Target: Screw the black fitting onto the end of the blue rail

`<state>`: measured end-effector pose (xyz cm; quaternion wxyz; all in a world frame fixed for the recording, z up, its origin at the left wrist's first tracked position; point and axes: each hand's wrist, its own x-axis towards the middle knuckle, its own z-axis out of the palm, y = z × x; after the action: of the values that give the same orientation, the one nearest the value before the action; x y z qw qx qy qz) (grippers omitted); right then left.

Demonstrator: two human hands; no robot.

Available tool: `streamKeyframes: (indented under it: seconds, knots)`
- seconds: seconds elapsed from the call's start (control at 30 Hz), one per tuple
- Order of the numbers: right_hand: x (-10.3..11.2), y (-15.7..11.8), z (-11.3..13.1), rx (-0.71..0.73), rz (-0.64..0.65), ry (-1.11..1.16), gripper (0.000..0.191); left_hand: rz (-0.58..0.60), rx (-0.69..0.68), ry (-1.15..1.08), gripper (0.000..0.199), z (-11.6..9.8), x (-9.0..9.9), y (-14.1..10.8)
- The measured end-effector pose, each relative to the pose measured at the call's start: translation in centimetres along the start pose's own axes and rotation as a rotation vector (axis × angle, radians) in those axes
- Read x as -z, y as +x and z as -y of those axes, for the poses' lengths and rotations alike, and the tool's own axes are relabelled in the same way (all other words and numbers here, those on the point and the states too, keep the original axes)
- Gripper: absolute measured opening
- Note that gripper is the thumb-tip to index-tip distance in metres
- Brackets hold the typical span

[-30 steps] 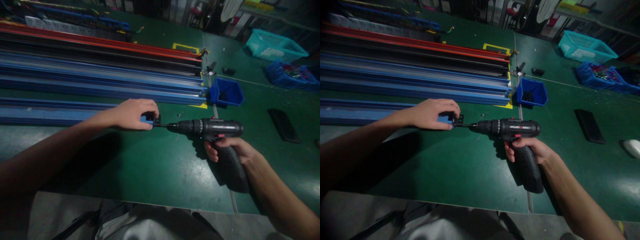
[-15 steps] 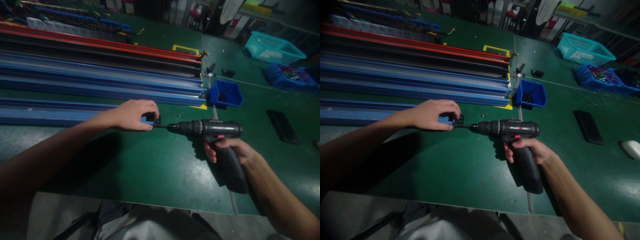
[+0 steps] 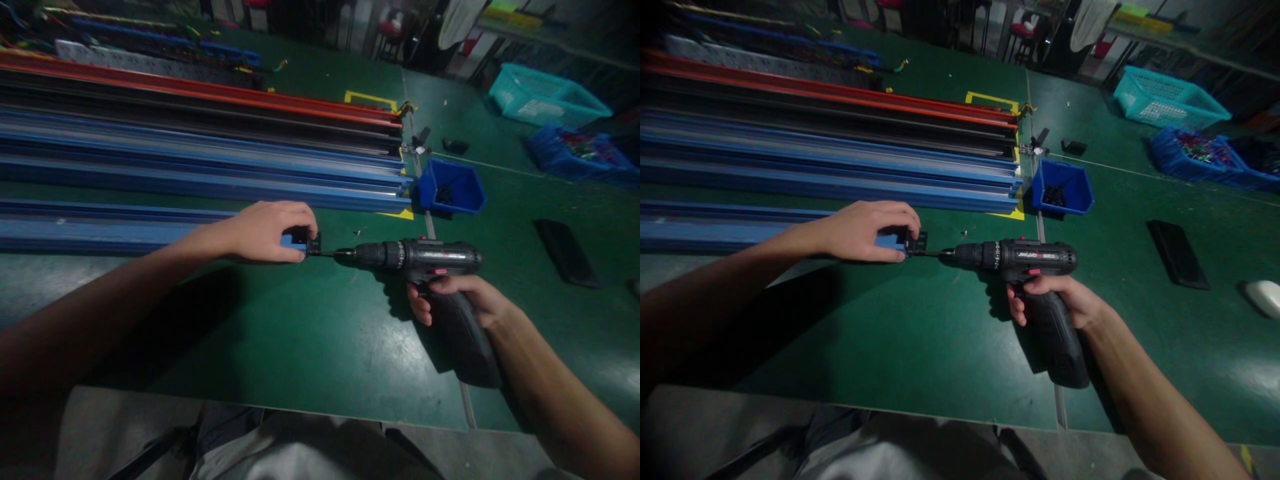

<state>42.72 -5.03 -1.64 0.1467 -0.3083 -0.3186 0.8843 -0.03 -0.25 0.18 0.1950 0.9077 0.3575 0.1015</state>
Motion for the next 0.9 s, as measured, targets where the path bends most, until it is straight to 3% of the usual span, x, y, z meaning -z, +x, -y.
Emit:
streamKeyframes:
  seconds: [0.9]
  knots:
    - [-0.22,0.02,-0.06,0.01,-0.009,0.044,0.027,0.012,0.009,0.004,0.031,-0.01,0.04,-0.06]
